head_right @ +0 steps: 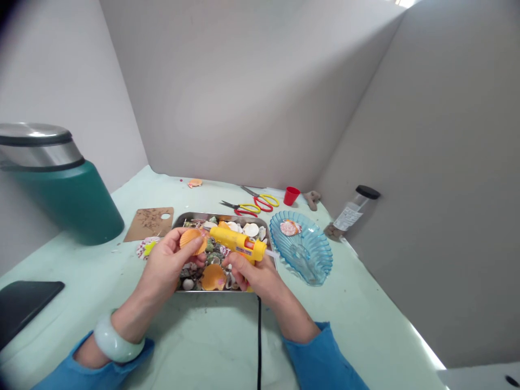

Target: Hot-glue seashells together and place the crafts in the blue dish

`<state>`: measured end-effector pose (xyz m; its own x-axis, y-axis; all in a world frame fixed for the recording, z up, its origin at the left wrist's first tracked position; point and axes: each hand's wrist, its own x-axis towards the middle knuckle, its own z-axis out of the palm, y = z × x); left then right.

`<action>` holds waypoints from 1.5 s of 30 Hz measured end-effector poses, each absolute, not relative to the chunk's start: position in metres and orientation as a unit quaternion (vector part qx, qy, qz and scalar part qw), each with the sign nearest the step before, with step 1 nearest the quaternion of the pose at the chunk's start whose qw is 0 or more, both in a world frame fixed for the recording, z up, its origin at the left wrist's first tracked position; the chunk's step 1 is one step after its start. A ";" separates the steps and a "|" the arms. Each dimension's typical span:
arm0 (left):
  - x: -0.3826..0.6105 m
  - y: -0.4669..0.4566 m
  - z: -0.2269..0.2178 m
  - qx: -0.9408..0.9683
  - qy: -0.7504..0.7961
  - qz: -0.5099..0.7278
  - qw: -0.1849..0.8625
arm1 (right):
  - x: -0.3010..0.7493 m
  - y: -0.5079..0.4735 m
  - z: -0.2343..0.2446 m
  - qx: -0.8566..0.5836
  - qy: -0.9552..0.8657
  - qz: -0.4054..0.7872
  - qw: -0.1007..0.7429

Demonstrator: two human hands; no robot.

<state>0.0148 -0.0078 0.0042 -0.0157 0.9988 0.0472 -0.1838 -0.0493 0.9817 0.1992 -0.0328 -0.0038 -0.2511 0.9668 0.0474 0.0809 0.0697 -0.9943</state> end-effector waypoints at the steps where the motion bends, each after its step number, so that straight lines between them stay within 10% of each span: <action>1: 0.015 -0.008 0.006 0.461 0.445 0.558 0.528 | 0.199 -0.033 -0.003 -0.441 -0.594 0.522 0.425; 25: 0.011 -0.005 0.003 0.393 0.409 0.610 0.553 | 0.200 -0.032 -0.005 -0.452 -0.583 0.514 0.438; 39: 0.010 -0.006 0.003 0.398 0.420 0.617 0.533 | 0.208 -0.028 0.007 -0.547 -0.801 0.137 0.199; 45: 0.011 -0.007 0.002 0.444 0.402 0.587 0.544 | 0.201 -0.029 0.027 -0.546 -0.734 0.133 0.381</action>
<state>0.0108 -0.0065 0.0019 -0.0128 0.9964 0.0841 -0.2817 -0.0843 0.9558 0.2012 -0.0289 0.0266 -0.1124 0.9034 0.4138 0.6999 0.3676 -0.6123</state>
